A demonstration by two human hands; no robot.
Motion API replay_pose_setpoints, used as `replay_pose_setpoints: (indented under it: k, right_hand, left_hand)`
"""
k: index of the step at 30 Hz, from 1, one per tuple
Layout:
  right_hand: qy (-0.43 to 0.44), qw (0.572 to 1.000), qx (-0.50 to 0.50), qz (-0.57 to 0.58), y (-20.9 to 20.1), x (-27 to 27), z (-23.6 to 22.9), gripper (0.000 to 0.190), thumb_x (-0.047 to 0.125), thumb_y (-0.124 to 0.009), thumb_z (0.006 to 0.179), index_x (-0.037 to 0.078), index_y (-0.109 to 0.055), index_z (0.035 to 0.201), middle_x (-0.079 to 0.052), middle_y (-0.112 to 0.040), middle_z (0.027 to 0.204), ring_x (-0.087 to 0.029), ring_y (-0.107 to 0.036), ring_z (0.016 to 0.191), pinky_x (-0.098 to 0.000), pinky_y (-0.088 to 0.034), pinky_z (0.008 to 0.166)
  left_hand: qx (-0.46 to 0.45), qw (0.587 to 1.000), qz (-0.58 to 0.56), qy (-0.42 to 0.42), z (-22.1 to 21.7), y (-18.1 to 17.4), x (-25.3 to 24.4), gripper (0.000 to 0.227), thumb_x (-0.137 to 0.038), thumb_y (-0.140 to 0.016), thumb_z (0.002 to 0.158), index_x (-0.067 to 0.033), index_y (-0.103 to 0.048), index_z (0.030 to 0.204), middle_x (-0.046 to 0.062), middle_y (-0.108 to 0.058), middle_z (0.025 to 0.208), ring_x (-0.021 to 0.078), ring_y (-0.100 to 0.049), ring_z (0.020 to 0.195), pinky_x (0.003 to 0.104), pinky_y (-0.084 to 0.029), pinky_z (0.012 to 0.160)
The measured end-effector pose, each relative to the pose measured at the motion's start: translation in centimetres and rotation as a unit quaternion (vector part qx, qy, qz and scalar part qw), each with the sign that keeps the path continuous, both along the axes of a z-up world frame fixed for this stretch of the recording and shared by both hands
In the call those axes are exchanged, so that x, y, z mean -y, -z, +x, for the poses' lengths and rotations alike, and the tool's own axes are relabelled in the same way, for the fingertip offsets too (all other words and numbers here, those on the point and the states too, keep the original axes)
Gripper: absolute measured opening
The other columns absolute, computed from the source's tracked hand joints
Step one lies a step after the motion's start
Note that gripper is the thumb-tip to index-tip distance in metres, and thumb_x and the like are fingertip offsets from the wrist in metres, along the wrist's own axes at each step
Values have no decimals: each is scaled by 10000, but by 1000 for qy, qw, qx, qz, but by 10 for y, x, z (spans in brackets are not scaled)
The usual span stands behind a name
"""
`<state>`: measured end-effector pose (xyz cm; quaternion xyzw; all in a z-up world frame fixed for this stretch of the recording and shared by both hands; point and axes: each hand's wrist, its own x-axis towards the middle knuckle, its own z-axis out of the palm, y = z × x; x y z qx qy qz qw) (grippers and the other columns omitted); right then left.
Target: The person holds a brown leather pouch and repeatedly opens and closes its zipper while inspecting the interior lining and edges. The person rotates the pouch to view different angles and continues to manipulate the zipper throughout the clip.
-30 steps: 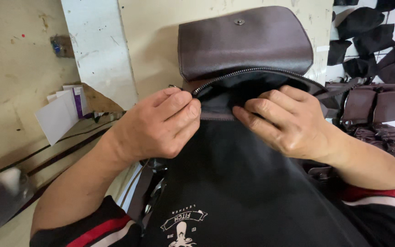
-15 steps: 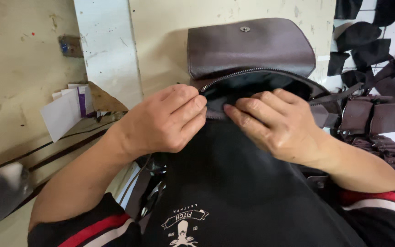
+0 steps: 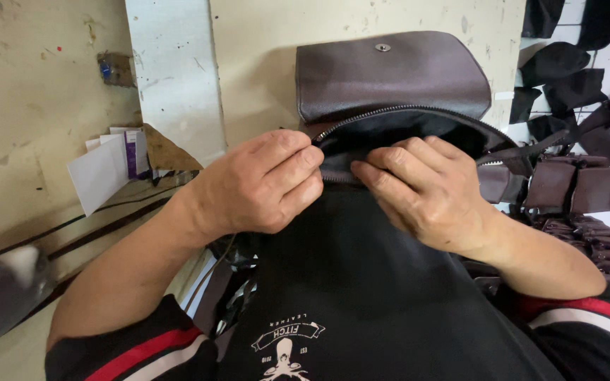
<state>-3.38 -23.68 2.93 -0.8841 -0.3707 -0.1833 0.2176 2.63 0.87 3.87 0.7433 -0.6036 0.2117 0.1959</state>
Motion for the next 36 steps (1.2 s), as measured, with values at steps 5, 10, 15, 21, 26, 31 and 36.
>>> replay_pose_setpoints:
  k: [5, 10, 15, 21, 26, 31, 36]
  right_hand:
    - [-9, 1000, 0, -14, -1, 0, 2, 56, 102, -683, 1059, 63, -718, 1038, -52, -670, 961, -220, -543, 700, -331, -385, 615]
    - [-11, 1000, 12, -10, -2, 0, 2, 89, 95, -747, 1046, 61, -710, 972, -44, -662, 937, -209, -524, 674, -322, -360, 592]
    - [-26, 998, -35, -34, 3, 8, -1, 266, 95, -512, 1088, 71, -716, 1256, -62, -629, 979, -241, -544, 727, -357, -398, 625]
    - [-14, 997, -48, -59, 8, 11, -2, 382, -12, -487, 1055, 127, -701, 1339, -49, -556, 970, -233, -520, 745, -343, -409, 629]
    - [-27, 994, -74, -76, 7, 12, 1, 381, 42, -500, 1069, 138, -665, 1399, -64, -552, 1001, -250, -552, 793, -367, -464, 662]
    - [-28, 993, -74, -90, 7, 12, 0, 380, 31, -556, 1080, 146, -651, 1430, -61, -524, 985, -243, -540, 786, -363, -487, 648]
    - [-33, 985, -109, -131, 6, 12, 0, 626, -106, -587, 954, 172, -556, 1514, -79, -508, 995, -253, -521, 779, -371, -478, 608]
  left_hand:
    - [8, 1000, 23, -16, 2, 2, -3, 245, 13, -532, 1041, -58, -578, 810, 109, -616, 946, 265, -599, 891, 328, -555, 782]
    - [13, 1000, 5, -4, 5, 0, -3, 267, 45, -568, 1027, -57, -554, 780, 103, -602, 899, 250, -577, 841, 310, -563, 785]
    - [-21, 1000, 9, 11, 6, 1, -2, 243, 13, -543, 1060, -11, -611, 828, 135, -616, 938, 277, -584, 872, 341, -567, 836]
    - [-22, 999, -30, 5, 9, 3, 0, 278, 74, -602, 1019, -22, -562, 761, 103, -570, 873, 252, -534, 822, 320, -562, 762]
    - [-48, 998, -39, 5, 8, 3, -1, 254, 87, -552, 1029, -12, -538, 796, 116, -591, 880, 252, -546, 811, 326, -550, 732]
    - [-101, 993, -64, 16, 10, 7, -2, 211, 116, -548, 1024, 29, -547, 832, 134, -609, 878, 250, -540, 826, 325, -544, 705]
    - [-109, 992, -57, 11, 10, 5, -6, 112, 81, -549, 1049, 31, -569, 951, 143, -629, 943, 270, -566, 893, 339, -587, 771]
